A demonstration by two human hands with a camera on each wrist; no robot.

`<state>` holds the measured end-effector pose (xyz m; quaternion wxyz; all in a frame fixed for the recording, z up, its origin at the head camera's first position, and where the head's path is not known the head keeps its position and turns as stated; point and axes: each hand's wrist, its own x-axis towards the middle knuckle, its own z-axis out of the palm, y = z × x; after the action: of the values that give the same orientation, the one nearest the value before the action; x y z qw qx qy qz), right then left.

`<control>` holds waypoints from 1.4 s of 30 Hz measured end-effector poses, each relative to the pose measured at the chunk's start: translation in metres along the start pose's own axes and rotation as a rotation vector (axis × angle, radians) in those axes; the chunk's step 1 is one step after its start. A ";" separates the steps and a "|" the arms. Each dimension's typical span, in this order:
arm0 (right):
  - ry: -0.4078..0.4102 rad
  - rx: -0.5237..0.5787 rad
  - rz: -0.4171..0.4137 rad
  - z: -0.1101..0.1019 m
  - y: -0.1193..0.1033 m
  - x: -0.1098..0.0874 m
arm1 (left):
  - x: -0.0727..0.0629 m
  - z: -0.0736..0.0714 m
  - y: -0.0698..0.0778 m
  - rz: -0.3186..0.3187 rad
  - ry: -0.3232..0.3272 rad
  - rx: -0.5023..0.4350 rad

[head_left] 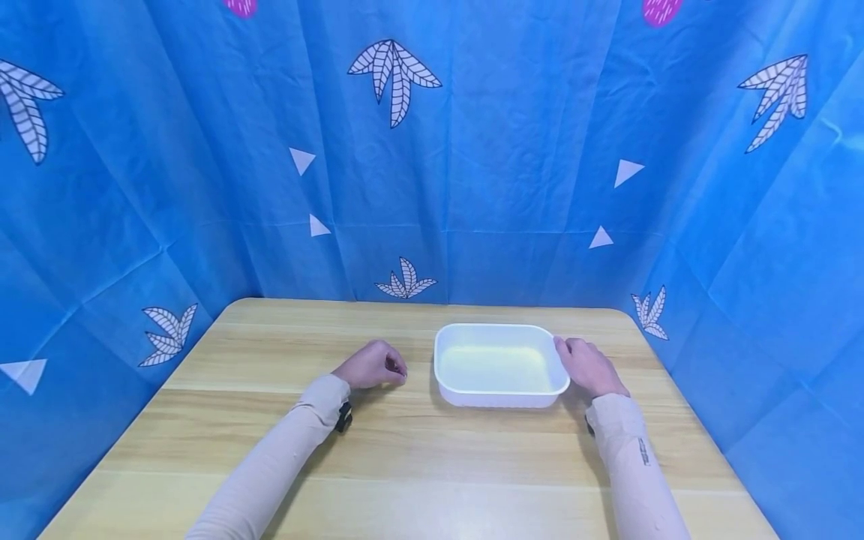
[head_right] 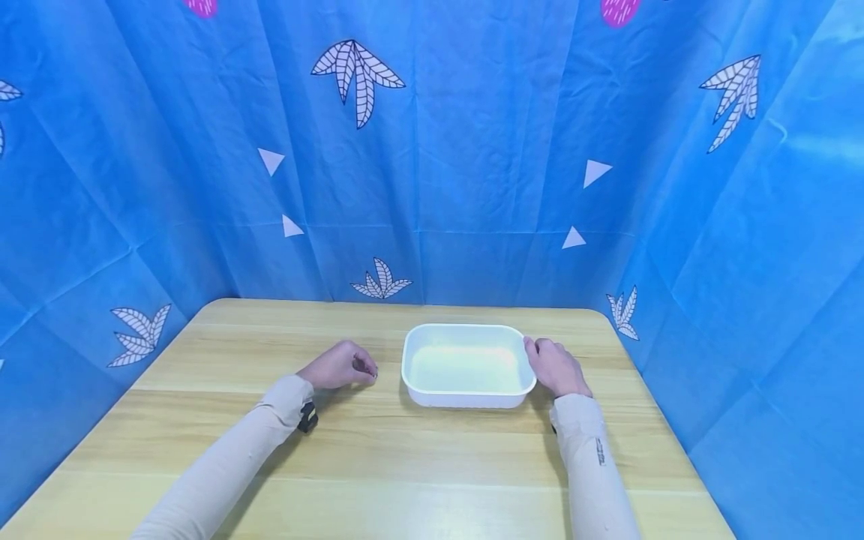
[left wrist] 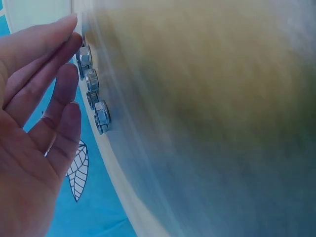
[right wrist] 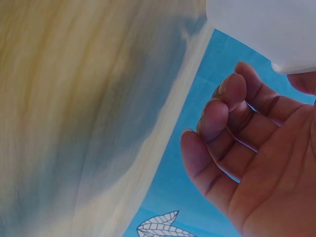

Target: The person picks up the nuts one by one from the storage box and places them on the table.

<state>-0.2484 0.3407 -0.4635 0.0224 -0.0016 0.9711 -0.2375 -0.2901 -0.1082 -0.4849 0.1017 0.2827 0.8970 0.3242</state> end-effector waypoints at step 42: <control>0.031 0.009 -0.048 -0.007 0.009 0.003 | -0.036 -0.016 0.057 0.053 0.276 0.108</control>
<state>-0.2521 0.3517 -0.4614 0.0017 -0.0212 0.9700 -0.2424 -0.2412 -0.1011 -0.4359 -0.0464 0.2642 0.9108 0.3137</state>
